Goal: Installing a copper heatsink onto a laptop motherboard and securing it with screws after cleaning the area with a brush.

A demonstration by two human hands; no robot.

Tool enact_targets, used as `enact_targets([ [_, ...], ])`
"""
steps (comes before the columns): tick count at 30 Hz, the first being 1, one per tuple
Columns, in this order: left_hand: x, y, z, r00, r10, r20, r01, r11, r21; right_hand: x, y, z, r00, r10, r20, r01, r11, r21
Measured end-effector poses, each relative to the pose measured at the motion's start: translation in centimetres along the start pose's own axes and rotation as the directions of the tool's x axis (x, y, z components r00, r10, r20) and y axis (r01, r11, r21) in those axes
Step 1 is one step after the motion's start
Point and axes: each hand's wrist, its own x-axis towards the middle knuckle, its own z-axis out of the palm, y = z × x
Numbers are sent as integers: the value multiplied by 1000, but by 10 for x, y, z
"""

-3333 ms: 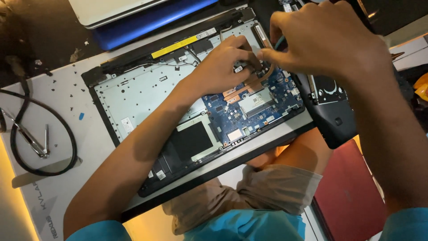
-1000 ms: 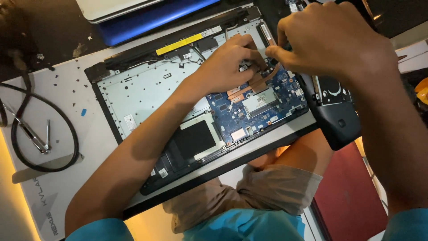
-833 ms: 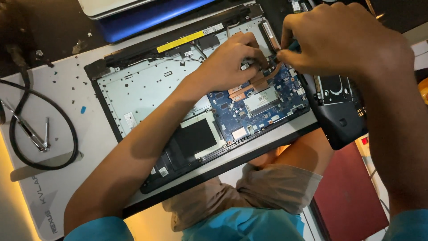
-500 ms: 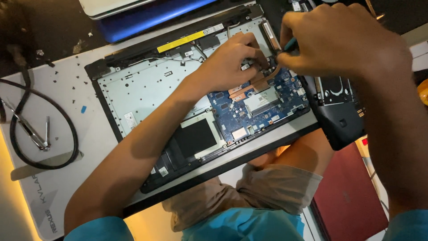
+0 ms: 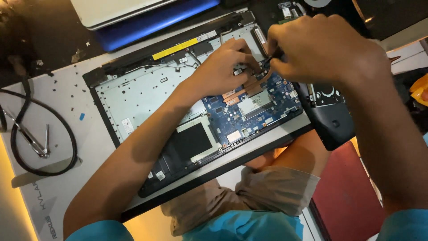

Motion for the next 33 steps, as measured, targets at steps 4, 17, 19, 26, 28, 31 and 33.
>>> enact_targets([
  [4, -1, 1, -1, 1000, -4, -1, 4, 1000, -31, 3, 3, -1, 997, -71, 4, 71, 997, 2],
  [17, 1, 2, -4, 1000, -17, 11, 18, 998, -57, 9, 5, -2, 996, -74, 52, 74, 997, -4],
  [19, 1, 2, -4, 1000, -24, 9, 25, 998, -52, 7, 9, -1, 986, -165, 25, 166, 985, -48],
  [26, 4, 4, -4, 994, -95, 58, 95, 995, -2, 10, 5, -3, 985, -170, 2, 170, 985, 18],
  [28, 2, 4, -4, 996, -76, 42, 76, 997, -8, 12, 4, -7, 991, -129, 41, 124, 986, 108],
  [31, 3, 5, -4, 992, -105, 73, 105, 995, 3, 12, -2, -9, 992, -119, 41, 115, 990, 85],
  [33, 3, 4, -4, 993, -96, 69, 96, 995, 6, 12, 1, -7, 993, -109, 52, 104, 991, 87],
])
